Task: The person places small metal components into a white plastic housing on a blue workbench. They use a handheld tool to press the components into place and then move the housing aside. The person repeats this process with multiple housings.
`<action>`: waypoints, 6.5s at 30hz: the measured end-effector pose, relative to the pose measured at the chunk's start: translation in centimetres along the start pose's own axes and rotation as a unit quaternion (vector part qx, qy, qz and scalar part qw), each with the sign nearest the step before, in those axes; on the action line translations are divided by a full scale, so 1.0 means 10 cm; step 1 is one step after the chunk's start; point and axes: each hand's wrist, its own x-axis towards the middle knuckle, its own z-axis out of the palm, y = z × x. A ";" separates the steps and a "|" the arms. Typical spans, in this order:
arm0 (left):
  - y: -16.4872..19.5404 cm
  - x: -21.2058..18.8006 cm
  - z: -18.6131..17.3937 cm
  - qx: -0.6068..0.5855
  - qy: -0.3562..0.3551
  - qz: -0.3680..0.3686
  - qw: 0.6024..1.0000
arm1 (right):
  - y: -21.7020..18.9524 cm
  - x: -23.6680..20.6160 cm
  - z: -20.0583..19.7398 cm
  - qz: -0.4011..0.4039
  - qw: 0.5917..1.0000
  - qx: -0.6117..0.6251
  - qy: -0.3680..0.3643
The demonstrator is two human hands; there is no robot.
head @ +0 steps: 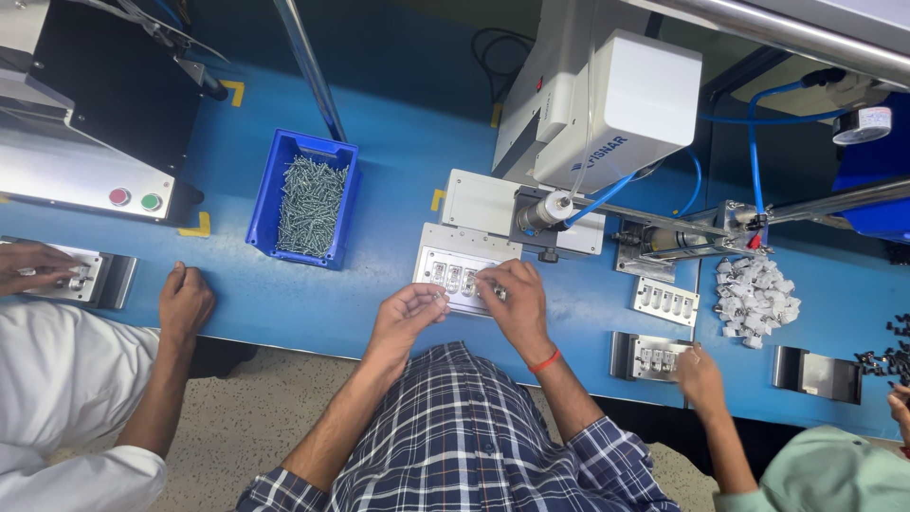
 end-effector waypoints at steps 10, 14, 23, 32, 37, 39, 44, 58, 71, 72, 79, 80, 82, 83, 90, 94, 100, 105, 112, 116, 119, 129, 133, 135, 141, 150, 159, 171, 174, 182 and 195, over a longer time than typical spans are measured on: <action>-0.01 -0.06 -0.01 0.056 0.021 0.007 0.998 | -0.17 0.16 -0.07 -0.043 0.996 -0.069 -0.048; 0.09 -0.10 0.03 0.116 0.019 0.058 0.991 | -0.31 0.12 -0.21 0.006 0.979 0.148 -0.137; 0.22 -0.14 0.11 0.298 0.019 0.115 0.947 | -0.30 0.05 -0.18 0.031 0.978 0.128 -0.163; 0.08 -0.06 -0.06 0.053 0.097 0.054 0.992 | -0.11 0.18 0.10 -0.027 1.000 0.007 -0.010; 0.02 -0.08 -0.13 0.046 0.095 0.047 0.993 | -0.11 0.24 0.23 -0.019 0.997 -0.057 -0.042; 0.00 -0.07 -0.13 0.052 0.093 0.039 0.994 | -0.14 0.27 0.21 -0.018 0.996 -0.076 -0.052; 0.03 -0.07 -0.08 0.089 0.058 0.075 0.991 | -0.23 0.22 0.07 -0.037 0.992 0.071 -0.093; 0.23 -0.07 -0.08 0.092 0.035 0.094 0.991 | -0.26 0.14 0.04 -0.009 0.978 0.162 -0.129; -0.14 -0.11 -0.52 0.008 0.142 0.073 0.987 | -0.35 0.32 0.43 -0.052 0.994 -0.083 -0.040; -0.18 -0.13 -0.57 0.020 0.149 0.062 0.987 | -0.38 0.34 0.44 -0.042 0.992 -0.099 -0.059; -0.58 -0.17 -1.13 0.021 0.183 0.008 0.983 | -0.46 0.38 0.20 -0.097 0.978 -0.126 -0.134; -0.66 -0.19 -1.24 -0.002 0.192 -0.010 0.981 | -0.46 0.38 0.15 -0.124 0.973 -0.130 -0.145; -0.83 -0.22 -1.47 -0.110 0.198 -0.030 0.973 | -0.47 0.40 0.09 -0.089 0.958 -0.162 -0.218; -0.92 -0.24 -1.57 -0.164 0.200 -0.039 0.965 | -0.48 0.42 0.06 -0.072 0.948 -0.178 -0.254; -1.19 -0.43 -2.00 -0.206 0.218 -0.015 0.954 | -0.86 0.58 0.10 -0.120 0.964 -0.131 -0.200; -1.06 -0.52 -2.05 -0.207 0.226 0.001 0.952 | -1.22 0.81 0.79 -0.179 0.971 -0.057 -0.151; -0.82 -0.67 -2.14 -0.271 0.177 0.009 0.946 | -1.50 1.32 2.25 -0.172 0.956 -0.125 -0.202; -0.79 -0.81 -2.25 -0.236 0.138 0.031 0.962 | -1.52 1.47 2.78 -0.158 0.948 -0.168 -0.221; -0.65 -0.74 -2.17 -0.174 0.121 -0.029 0.977 | -1.71 1.37 2.36 -0.246 0.941 -0.162 -0.165; -0.55 -0.60 -2.04 -0.071 0.120 -0.043 0.989 | -1.59 0.71 1.73 -0.280 0.944 0.005 -0.174; -0.54 -0.42 -1.90 -0.027 0.131 -0.064 0.989 | -1.20 0.13 1.20 -0.334 0.926 0.078 -0.159; -0.83 -0.06 -1.13 0.122 0.099 -0.140 0.978 | 1.36 -1.49 -0.95 0.170 0.942 -0.266 -0.112; -1.05 0.08 -0.83 0.132 0.067 -0.176 0.973 | 2.29 -1.81 -1.55 0.212 0.776 -0.563 -0.188; -1.12 0.11 -0.74 0.127 0.066 -0.180 0.973 | 2.58 -1.84 -1.68 0.194 0.816 -0.495 -0.227; -1.17 0.07 -0.61 0.121 0.081 -0.143 0.979 | 2.68 -1.62 -1.97 0.196 0.860 -0.369 -0.292; -0.94 -0.16 -0.36 0.176 0.137 -0.075 0.972 | 1.40 -0.85 -1.44 0.090 0.966 -0.187 -0.155; -0.59 -0.16 0.03 0.062 0.122 -0.050 0.989 | 0.05 0.07 -0.08 -0.049 0.983 -0.100 -0.148; -0.54 0.05 0.15 0.077 0.180 -0.076 0.978 | -0.03 0.08 0.07 -0.076 0.970 -0.148 -0.177; -0.55 0.07 0.18 0.056 0.179 -0.049 0.981 | -0.02 0.06 0.04 -0.074 0.980 -0.117 -0.144; -0.60 0.13 0.20 0.041 0.203 -0.046 0.977 | -0.01 0.26 0.04 -0.075 0.959 -0.163 -0.221; -0.90 0.09 0.08 0.075 0.185 -0.018 0.980 | 1.23 -0.06 -0.28 -0.029 0.996 0.078 -0.028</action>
